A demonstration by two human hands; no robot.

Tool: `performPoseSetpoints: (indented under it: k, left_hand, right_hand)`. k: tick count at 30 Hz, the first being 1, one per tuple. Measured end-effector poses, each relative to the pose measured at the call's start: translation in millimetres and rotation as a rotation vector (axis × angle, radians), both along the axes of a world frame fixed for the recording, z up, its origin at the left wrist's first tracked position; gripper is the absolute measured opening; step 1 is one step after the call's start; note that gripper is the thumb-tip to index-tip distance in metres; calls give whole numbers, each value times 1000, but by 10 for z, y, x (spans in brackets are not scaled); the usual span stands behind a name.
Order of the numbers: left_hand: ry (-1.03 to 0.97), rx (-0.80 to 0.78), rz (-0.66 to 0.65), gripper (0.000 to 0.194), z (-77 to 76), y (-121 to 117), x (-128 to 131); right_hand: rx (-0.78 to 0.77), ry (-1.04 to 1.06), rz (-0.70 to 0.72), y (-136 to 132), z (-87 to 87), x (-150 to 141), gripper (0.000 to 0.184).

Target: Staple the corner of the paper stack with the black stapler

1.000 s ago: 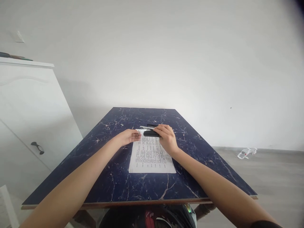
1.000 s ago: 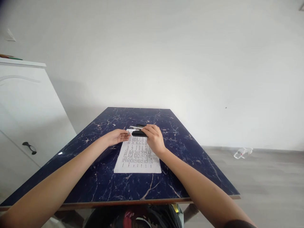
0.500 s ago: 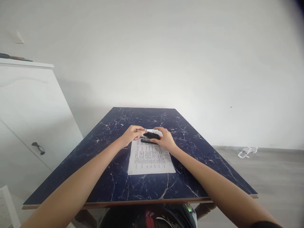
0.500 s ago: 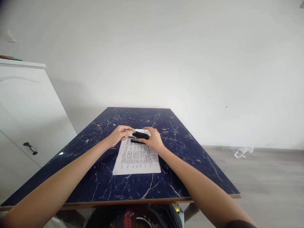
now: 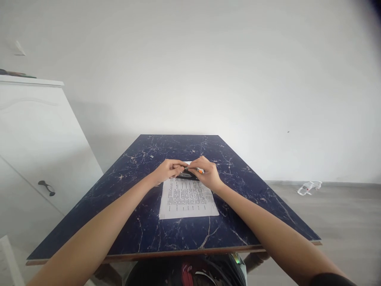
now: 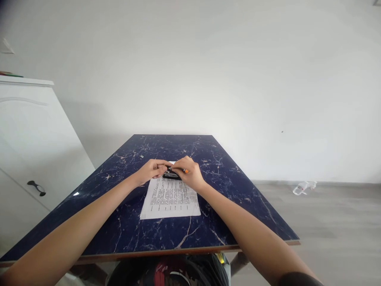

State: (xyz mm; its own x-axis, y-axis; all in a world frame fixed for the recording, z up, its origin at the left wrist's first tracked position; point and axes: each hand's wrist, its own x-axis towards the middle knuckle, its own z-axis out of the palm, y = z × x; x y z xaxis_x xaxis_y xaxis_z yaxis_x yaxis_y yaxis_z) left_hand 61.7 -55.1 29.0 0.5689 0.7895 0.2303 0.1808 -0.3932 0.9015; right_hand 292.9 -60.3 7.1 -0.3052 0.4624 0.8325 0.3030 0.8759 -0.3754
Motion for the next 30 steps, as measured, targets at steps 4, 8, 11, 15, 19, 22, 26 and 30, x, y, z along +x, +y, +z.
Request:
performPoseSetpoints:
  k: [4, 8, 11, 15, 19, 22, 26, 30]
  left_hand:
    - [77, 217, 417, 37, -92, 294, -411]
    - [550, 427, 733, 26, -331, 672, -1045]
    - [751, 511, 775, 36, -526, 867, -1309]
    - [883, 496, 660, 53, -678, 966, -1312]
    - [942, 443, 622, 53, -689, 971, -1262]
    - [948, 478, 629, 50, -633, 952, -1258]
    - [989, 516, 585, 51, -528, 921, -1235]
    - [964, 490, 583, 35, -437, 883, -1191]
  right_hand:
    - [-285, 184, -241, 282, -4, 282, 17]
    - [-495, 146, -514, 670, -167, 794, 13]
    - [-609, 169, -700, 873, -344, 1123, 10]
    - [-701, 236, -749, 1006, -504, 1300, 13]
    - [-706, 253, -748, 1032, -522, 1282, 17]
    - [-651, 347, -806, 1011, -488, 1248, 22]
    - [-610, 401, -856, 985, -452, 1216, 26]
    - [-573, 373, -826, 957, -427, 1124, 24]
